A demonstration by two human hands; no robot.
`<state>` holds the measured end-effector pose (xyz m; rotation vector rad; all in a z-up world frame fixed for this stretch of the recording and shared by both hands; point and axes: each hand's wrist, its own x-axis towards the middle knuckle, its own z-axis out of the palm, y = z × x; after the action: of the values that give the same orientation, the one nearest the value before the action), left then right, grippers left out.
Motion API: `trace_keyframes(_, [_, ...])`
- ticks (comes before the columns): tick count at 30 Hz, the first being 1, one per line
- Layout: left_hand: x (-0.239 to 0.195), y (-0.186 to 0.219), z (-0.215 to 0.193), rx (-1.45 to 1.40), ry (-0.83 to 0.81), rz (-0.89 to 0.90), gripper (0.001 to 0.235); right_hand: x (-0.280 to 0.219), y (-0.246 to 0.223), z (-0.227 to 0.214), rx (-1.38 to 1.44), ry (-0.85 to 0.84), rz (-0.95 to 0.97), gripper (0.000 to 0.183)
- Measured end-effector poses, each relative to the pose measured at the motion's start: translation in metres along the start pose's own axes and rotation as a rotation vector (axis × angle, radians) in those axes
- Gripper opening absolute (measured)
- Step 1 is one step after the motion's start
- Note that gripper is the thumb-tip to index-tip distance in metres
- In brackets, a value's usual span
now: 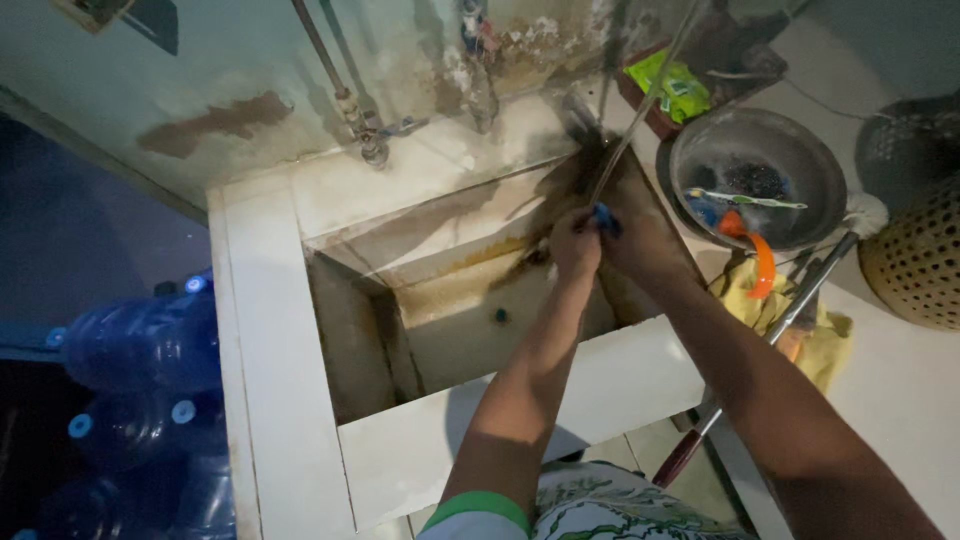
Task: The person cleans a large water jug by scrubbing the inside with a long brush, rinsing it with water in a basin, and scrubbing the cap with a small brush.
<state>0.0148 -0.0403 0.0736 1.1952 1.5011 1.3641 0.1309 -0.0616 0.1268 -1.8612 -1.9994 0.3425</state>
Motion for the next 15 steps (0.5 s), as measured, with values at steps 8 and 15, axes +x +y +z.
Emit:
trace_keyframes(8, [-0.009, 0.058, -0.061, 0.355, 0.099, 0.384, 0.020, -0.006, -0.029, 0.031, 1.001, -0.152, 0.316, 0.026])
trace_keyframes(15, [0.004, 0.032, -0.065, 0.216, -0.001, 0.130, 0.035, 0.000, -0.048, 0.019, 0.936, -0.171, 0.578, 0.031])
